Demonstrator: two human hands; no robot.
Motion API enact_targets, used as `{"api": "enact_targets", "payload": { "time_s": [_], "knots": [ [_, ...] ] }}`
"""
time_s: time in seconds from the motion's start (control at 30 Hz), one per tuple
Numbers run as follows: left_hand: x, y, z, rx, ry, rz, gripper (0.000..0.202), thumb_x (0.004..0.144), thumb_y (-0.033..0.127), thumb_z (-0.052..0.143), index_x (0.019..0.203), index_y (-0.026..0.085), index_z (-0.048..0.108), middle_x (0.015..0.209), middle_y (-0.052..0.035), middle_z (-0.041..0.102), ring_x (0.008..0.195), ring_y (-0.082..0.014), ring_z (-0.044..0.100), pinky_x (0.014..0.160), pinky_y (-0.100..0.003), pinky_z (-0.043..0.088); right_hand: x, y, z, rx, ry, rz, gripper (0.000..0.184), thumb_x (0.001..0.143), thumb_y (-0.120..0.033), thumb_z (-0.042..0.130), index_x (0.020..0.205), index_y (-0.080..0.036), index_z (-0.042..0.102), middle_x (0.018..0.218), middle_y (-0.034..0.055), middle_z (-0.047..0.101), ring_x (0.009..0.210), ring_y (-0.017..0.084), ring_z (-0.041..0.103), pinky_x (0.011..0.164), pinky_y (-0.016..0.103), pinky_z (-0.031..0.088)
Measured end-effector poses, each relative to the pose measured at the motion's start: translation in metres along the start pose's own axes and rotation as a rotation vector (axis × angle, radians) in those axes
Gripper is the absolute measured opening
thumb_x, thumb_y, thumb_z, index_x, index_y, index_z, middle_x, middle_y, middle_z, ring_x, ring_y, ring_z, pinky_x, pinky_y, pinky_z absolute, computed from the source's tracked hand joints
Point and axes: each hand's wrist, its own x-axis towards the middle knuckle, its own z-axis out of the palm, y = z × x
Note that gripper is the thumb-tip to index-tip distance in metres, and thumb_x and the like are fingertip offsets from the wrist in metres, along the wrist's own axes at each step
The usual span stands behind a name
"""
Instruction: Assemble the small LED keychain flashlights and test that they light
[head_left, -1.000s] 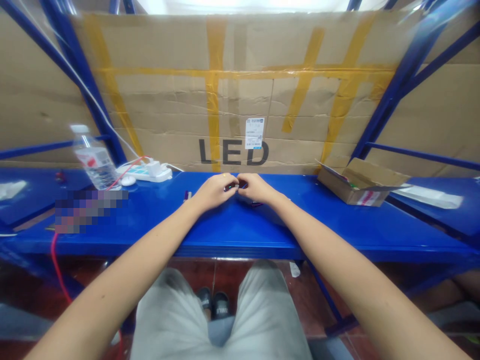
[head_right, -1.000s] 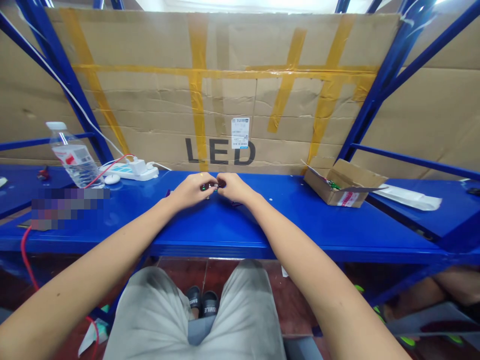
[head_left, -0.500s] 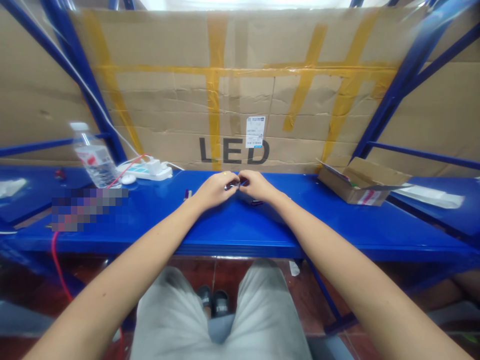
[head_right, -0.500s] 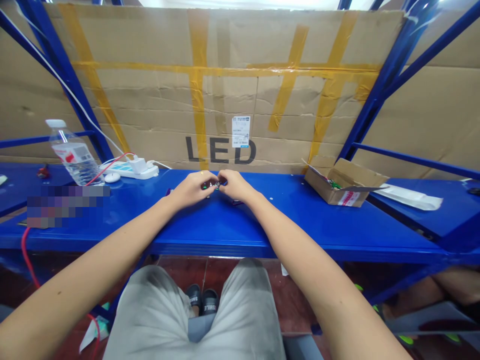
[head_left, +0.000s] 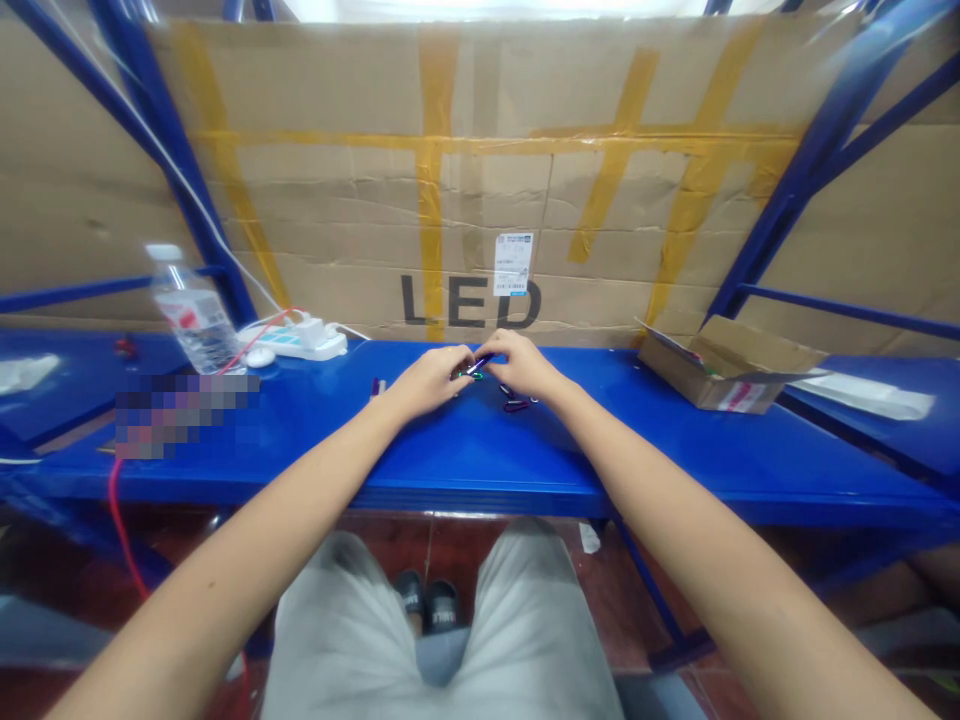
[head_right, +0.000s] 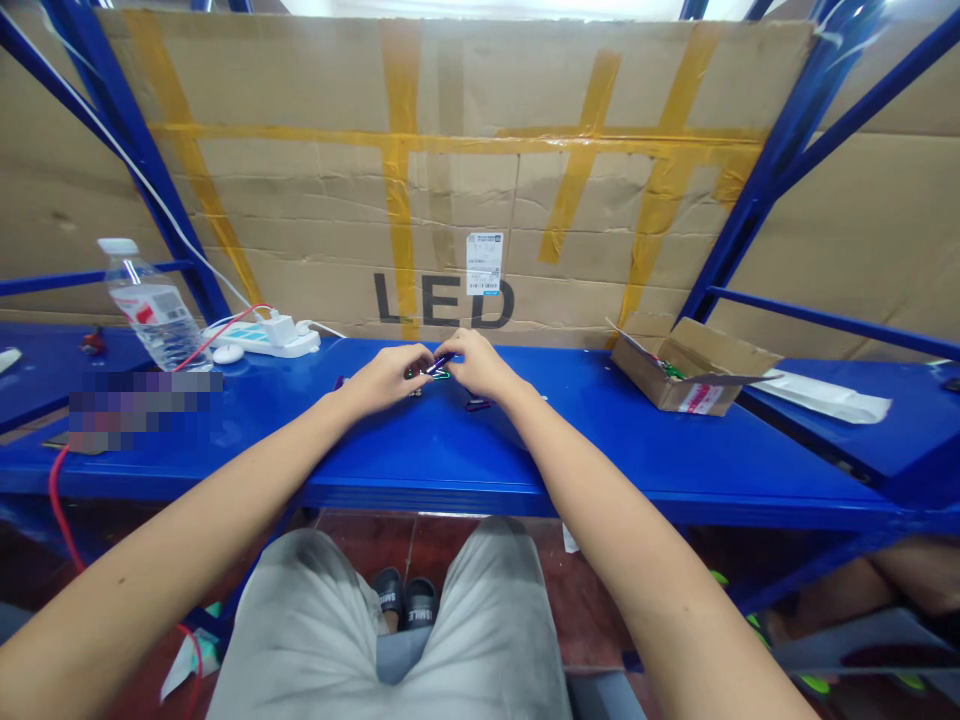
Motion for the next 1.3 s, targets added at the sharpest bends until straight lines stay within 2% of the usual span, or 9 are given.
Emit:
{"api": "enact_targets", "payload": {
  "time_s": [0.17,0.37,0.47,0.57,0.67,0.8,0.97,1.3],
  "knots": [
    [0.0,-0.001,0.003,-0.105,-0.005,-0.046,0.016,0.088,0.022,0.061,0.103,0.019,0.056,0.084,-0.0012,0.066,0.073,-0.0157,0.063,0.068,-0.027,0.047,0.001,0.006,-0.002,0.049,-0.021,0.012,0.028,0.081,-0.008,0.062,0.098,-0.022,0.079,0.087,0.0062,0.06,0.087,0.02,0.055,0.084,0.036,0.044],
    [0.0,-0.002,0.007,-0.088,0.007,-0.046,0.015,0.088,0.023,0.062,0.101,0.019,0.055,0.081,-0.0009,0.065,0.073,-0.0164,0.063,0.067,-0.027,0.047,0.002,0.002,-0.008,0.109,-0.076,-0.009,0.029,0.082,-0.007,0.057,0.096,-0.021,0.078,0.084,0.0055,0.061,0.085,0.02,0.056,0.082,0.035,0.042],
    [0.0,-0.001,0.007,-0.053,-0.014,-0.037,0.017,0.088,0.023,0.063,0.103,0.02,0.055,0.082,-0.0015,0.066,0.074,-0.0174,0.064,0.067,-0.028,0.047,0.001,-0.002,-0.012,0.274,-0.1,0.054,0.024,0.08,-0.009,0.06,0.097,-0.019,0.073,0.084,0.0032,0.065,0.08,0.018,0.057,0.078,0.034,0.044],
    [-0.002,0.003,0.008,-0.013,-0.037,-0.027,0.018,0.089,0.024,0.063,0.105,0.02,0.054,0.082,-0.0018,0.066,0.074,-0.0183,0.064,0.065,-0.028,0.046,0.0,-0.006,-0.014,0.486,-0.105,0.169,0.015,0.078,-0.015,0.064,0.092,-0.018,0.065,0.074,-0.0001,0.063,0.069,0.015,0.055,0.067,0.03,0.043],
    [-0.003,0.01,0.008,0.034,-0.017,0.009,0.021,0.091,0.026,0.061,0.109,0.019,0.052,0.082,-0.0025,0.067,0.074,-0.0191,0.066,0.065,-0.028,0.048,0.0,-0.007,-0.015,0.615,-0.092,0.262,0.011,0.077,-0.021,0.068,0.086,-0.017,0.063,0.064,-0.002,0.058,0.06,0.013,0.051,0.059,0.027,0.04],
    [-0.003,0.017,0.009,0.127,0.066,0.123,0.029,0.093,0.028,0.06,0.118,0.017,0.05,0.086,-0.0046,0.069,0.077,-0.019,0.068,0.07,-0.028,0.051,0.001,-0.008,-0.012,0.795,-0.084,0.358,0.014,0.076,-0.027,0.071,0.08,-0.016,0.064,0.056,-0.0025,0.053,0.052,0.012,0.047,0.052,0.026,0.036],
    [-0.002,0.022,0.011,0.238,0.114,0.243,0.02,0.096,0.028,0.056,0.111,0.015,0.054,0.089,-0.0074,0.069,0.082,-0.0203,0.07,0.073,-0.029,0.053,0.001,-0.013,-0.01,1.008,-0.096,0.427,0.024,0.072,-0.035,0.078,0.074,-0.016,0.062,0.055,-0.0035,0.048,0.051,0.009,0.041,0.051,0.024,0.034],
    [-0.002,0.021,0.009,0.218,0.129,0.271,0.013,0.097,0.027,0.052,0.104,0.016,0.055,0.092,-0.0078,0.07,0.085,-0.019,0.069,0.075,-0.029,0.053,-0.001,-0.021,-0.017,1.144,-0.085,0.493,0.029,0.07,-0.03,0.081,0.069,-0.017,0.055,0.055,-0.0035,0.047,0.053,0.009,0.042,0.052,0.024,0.036]
  ]
}}
